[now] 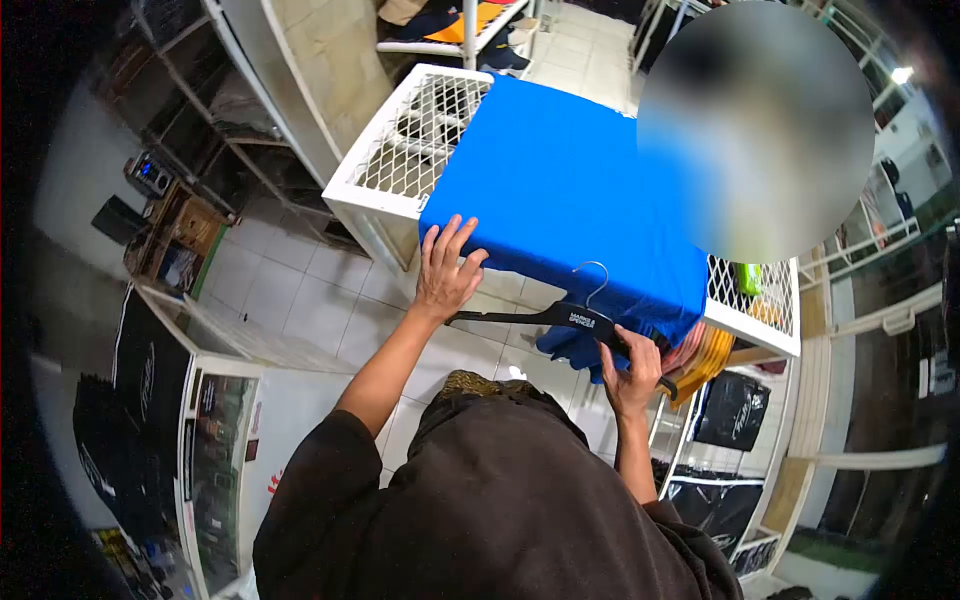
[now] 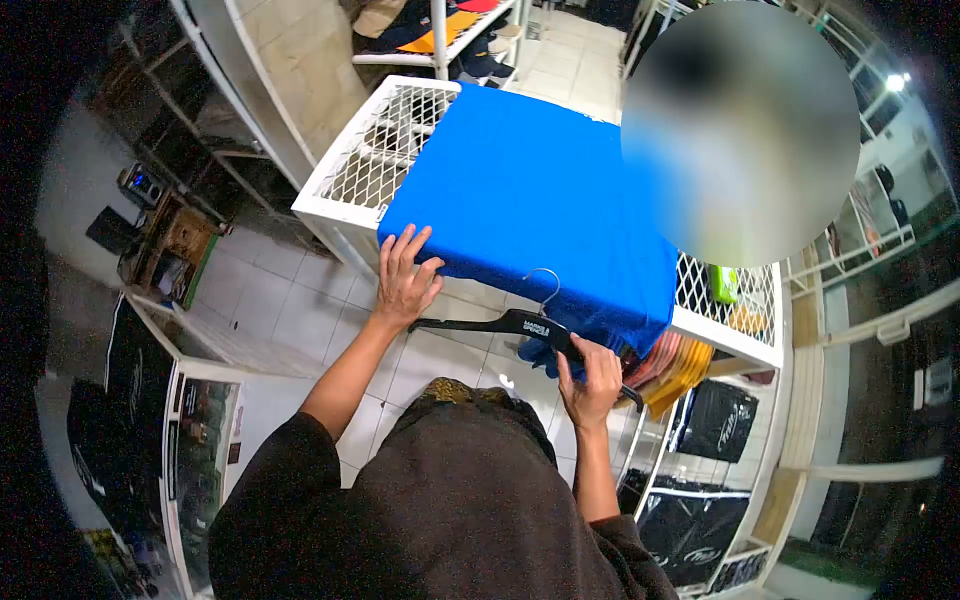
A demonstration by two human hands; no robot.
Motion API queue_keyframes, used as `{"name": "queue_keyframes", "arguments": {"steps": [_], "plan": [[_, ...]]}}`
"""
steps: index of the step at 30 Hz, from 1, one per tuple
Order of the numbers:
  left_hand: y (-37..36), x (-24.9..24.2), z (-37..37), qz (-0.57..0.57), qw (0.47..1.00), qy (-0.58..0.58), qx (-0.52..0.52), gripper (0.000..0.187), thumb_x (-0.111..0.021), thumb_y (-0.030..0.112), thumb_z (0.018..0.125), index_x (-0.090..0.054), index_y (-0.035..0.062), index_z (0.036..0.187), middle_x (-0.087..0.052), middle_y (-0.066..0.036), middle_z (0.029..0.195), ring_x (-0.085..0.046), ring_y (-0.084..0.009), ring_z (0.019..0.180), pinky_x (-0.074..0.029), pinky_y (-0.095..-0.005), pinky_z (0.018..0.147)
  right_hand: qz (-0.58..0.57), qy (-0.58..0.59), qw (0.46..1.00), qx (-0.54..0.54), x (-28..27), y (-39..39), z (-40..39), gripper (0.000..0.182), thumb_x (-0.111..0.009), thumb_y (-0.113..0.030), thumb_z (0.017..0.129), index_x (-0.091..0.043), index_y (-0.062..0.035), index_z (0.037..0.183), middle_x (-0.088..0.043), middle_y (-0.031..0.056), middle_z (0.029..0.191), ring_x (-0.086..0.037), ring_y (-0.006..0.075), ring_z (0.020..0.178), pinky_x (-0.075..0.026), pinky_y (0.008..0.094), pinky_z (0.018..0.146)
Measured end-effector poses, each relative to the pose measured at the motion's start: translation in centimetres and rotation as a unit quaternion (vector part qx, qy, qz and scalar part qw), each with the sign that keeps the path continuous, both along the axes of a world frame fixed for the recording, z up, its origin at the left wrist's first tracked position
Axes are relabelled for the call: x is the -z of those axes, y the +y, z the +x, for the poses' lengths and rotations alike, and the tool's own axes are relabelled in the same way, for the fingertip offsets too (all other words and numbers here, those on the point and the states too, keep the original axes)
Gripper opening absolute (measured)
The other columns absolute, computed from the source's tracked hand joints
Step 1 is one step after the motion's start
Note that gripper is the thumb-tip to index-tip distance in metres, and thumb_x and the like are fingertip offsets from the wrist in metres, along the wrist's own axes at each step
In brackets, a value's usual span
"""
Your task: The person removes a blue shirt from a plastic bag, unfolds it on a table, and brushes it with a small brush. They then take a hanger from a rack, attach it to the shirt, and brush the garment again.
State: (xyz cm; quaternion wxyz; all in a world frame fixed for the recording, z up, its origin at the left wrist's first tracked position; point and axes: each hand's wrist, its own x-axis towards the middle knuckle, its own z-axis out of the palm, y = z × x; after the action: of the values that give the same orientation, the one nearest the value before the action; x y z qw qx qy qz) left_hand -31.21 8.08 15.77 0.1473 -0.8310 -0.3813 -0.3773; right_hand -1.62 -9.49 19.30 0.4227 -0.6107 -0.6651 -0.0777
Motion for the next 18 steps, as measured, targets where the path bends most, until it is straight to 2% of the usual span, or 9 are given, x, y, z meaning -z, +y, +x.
{"name": "queue_keyframes", "arguments": {"steps": [3, 4, 7, 8, 9, 11, 12, 15, 18], "plan": [[-0.3, -0.9, -0.8, -0.005, 0.999, -0.013, 0.032, 0.026, -0.083, 0.013, 0.072, -0.069, 0.0153, 0.094, -0.051, -0.008, 0.149, -0.038, -0.0318, 0.146, -0.03, -0.0526, 0.117, -0.012, -0.004, 1.0, 0.014, 0.3, -0.7, -1.4, 0.037, -0.083, -0.007, 0.076, -0.071, -0.0062, 0.111, -0.072, 0.01, 0.101, -0.067, 0.0277, 0.091, -0.048, 0.0383, 0.08], [-0.5, -1.6, -0.9, -0.011, 0.999, -0.027, 0.042, 0.016, -0.082, 0.013, 0.075, -0.072, 0.0139, 0.087, -0.057, -0.008, 0.142, -0.044, -0.0313, 0.141, -0.034, -0.0513, 0.115, -0.01, -0.015, 1.0, 0.019, 0.3, -0.9, -1.8, 0.039, -0.084, -0.007, 0.075, -0.072, -0.0065, 0.112, -0.071, 0.0089, 0.099, -0.066, 0.0264, 0.09, -0.047, 0.0381, 0.078], [-0.8, -3.7, -1.3, -0.046, 0.993, -0.082, 0.077, 0.017, -0.081, 0.014, 0.077, -0.074, 0.0132, 0.092, -0.061, -0.008, 0.136, -0.052, -0.0317, 0.131, -0.04, -0.0503, 0.109, 0.001, -0.052, 0.998, 0.02, 0.5, -1.5, -3.0, 0.042, -0.086, -0.009, 0.074, -0.073, -0.0068, 0.113, -0.07, 0.0069, 0.095, -0.065, 0.0247, 0.086, -0.046, 0.0372, 0.075], [-1.0, -4.7, -1.3, -0.052, 0.991, -0.105, 0.07, 0.017, -0.08, 0.011, 0.079, -0.075, 0.0112, 0.095, -0.067, -0.007, 0.121, -0.06, -0.0299, 0.116, -0.046, -0.0457, 0.1, 0.014, -0.057, 0.998, 0.015, 0.5, -1.5, -3.6, 0.044, -0.088, -0.012, 0.072, -0.074, -0.008, 0.113, -0.068, 0.0047, 0.092, -0.063, 0.0228, 0.082, -0.045, 0.0366, 0.072], [-1.1, -5.4, -1.4, -0.053, 0.99, -0.105, 0.078, 0.017, -0.08, 0.011, 0.079, -0.075, 0.0112, 0.095, -0.067, -0.007, 0.121, -0.06, -0.0299, 0.116, -0.046, -0.0457, 0.1, 0.014, -0.06, 0.998, 0.012, 0.5, -1.6, -4.3, 0.044, -0.089, -0.014, 0.072, -0.075, -0.0105, 0.114, -0.068, 0.0028, 0.093, -0.062, 0.0211, 0.081, -0.044, 0.0361, 0.071], [-1.2, -6.9, -1.7, -0.162, 0.974, -0.119, 0.108, 0.019, -0.075, 0.001, 0.08, -0.076, 0.0088, 0.097, -0.071, -0.007, 0.105, -0.066, -0.0276, 0.104, -0.049, -0.0419, 0.092, 0.002, -0.076, 0.997, -0.01, 0.2, -1.6, -5.2, 0.044, -0.088, -0.014, 0.072, -0.075, -0.0132, 0.114, -0.068, 0.0011, 0.093, -0.062, 0.0199, 0.081, -0.044, 0.0359, 0.071], [-0.9, -7.7, -1.4, -0.159, 0.969, -0.134, 0.13, 0.02, -0.073, -0.003, 0.081, -0.075, 0.0063, 0.098, -0.073, -0.008, 0.094, -0.069, -0.0276, 0.095, -0.051, -0.0401, 0.087, 0.017, -0.076, 0.997, -0.022, 0.1, -1.2, -5.5, 0.045, -0.088, -0.014, 0.071, -0.076, -0.0144, 0.114, -0.067, 0.0001, 0.091, -0.062, 0.0196, 0.081, -0.044, 0.0359, 0.071], [-0.4, -7.4, -1.7, -0.159, 0.97, -0.114, 0.144, 0.015, -0.072, 0.001, 0.085, -0.074, 0.0046, 0.099, -0.073, -0.011, 0.09, -0.069, -0.0296, 0.087, -0.052, -0.0413, 0.081, 0.024, -0.081, 0.996, -0.024, 0.4, -0.8, -5.8, 0.045, -0.088, -0.014, 0.07, -0.076, -0.0143, 0.113, -0.067, -0.0004, 0.09, -0.061, 0.0198, 0.08, -0.044, 0.0365, 0.072], [-0.4, -6.6, -2.3, -0.218, 0.958, -0.107, 0.15, 0.016, -0.071, 0.0, 0.083, -0.073, 0.0037, 0.098, -0.074, -0.012, 0.09, -0.07, -0.031, 0.086, -0.053, -0.0426, 0.079, 0.04, -0.082, 0.996, 0.0, 0.0, -0.3, -5.4, 0.046, -0.089, -0.013, 0.068, -0.076, -0.0142, 0.112, -0.067, -0.0003, 0.09, -0.061, 0.0199, 0.08, -0.044, 0.0365, 0.072]]}}
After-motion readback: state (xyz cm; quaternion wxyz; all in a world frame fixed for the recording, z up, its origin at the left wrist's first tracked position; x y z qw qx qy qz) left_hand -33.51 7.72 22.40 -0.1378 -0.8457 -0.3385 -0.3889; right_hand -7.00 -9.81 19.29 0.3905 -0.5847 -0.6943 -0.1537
